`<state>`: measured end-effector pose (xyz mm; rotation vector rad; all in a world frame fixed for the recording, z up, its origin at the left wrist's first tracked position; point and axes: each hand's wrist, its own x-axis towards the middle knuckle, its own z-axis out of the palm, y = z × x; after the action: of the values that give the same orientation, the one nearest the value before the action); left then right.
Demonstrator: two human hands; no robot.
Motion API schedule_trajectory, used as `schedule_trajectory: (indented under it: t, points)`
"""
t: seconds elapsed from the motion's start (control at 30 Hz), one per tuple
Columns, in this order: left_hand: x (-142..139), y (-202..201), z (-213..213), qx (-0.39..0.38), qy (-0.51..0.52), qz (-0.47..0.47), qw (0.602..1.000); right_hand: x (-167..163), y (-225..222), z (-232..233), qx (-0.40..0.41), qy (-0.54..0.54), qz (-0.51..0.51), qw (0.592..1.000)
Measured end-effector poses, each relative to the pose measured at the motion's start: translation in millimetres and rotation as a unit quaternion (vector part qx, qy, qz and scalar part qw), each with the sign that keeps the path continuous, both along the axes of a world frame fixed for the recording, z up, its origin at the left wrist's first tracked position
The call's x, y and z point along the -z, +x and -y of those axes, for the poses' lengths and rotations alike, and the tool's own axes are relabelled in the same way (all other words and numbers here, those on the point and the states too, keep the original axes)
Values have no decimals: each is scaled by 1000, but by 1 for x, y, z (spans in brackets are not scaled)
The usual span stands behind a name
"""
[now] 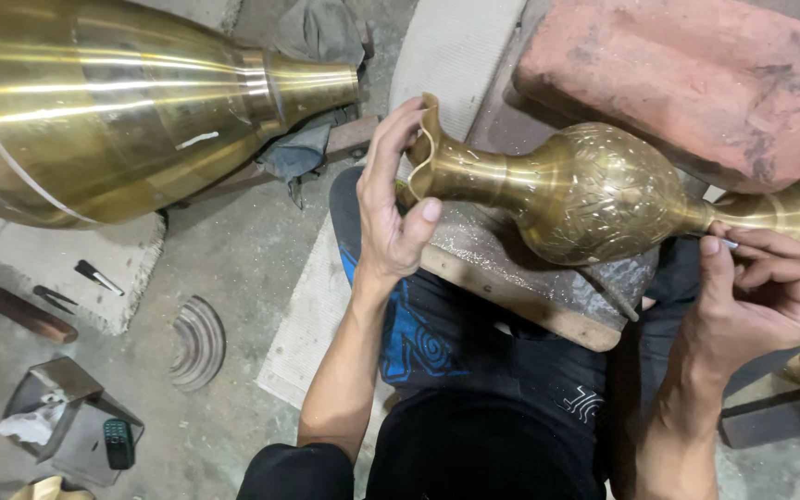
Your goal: The person sits on the workshop floor holding a brass vase with engraved floral patterns and uses a small hand scribe to work along the vase's neck and rim, rotating the vase to reach different sections. They reposition the vase on a wooden block and continue scribing around the base and rim.
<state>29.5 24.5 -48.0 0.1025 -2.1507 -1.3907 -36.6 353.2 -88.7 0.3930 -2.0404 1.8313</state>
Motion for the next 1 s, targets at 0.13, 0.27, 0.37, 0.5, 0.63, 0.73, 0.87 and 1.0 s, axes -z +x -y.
schedule_trajectory:
  t: [0.13, 0.27, 0.37, 0.5, 0.63, 0.73, 0.87, 1.0]
  points:
    - [-5, -1, 3, -6, 8, 14, 1000, -9, 1, 11, 18, 18, -8, 1000]
    - [-8, -2, 3, -2, 37, 12, 999, -14, 4, 17, 23, 17, -6, 1000]
    - [-9, -1, 3, -7, 38, 15, 999, -12, 3, 18, 22, 14, -5, 1000]
    - [-8, 3, 2, -12, 17, 15, 1000, -5, 1, 13, 18, 7, -5, 1000]
    - [-4, 5, -1, -15, 1, 5, 1000, 2, -3, 7, 3, -9, -13, 1000]
    - [-2, 6, -4, -16, -2, 1, 1000, 5, -5, 4, 2, -1, -21, 1000]
    - [-1, 9, -5, -7, -9, 3, 1000, 4, -4, 2, 10, -7, -20, 1000]
    - [1, 12, -8, -2, -24, -1, 1000, 3, -1, 1, 16, -19, -10, 1000]
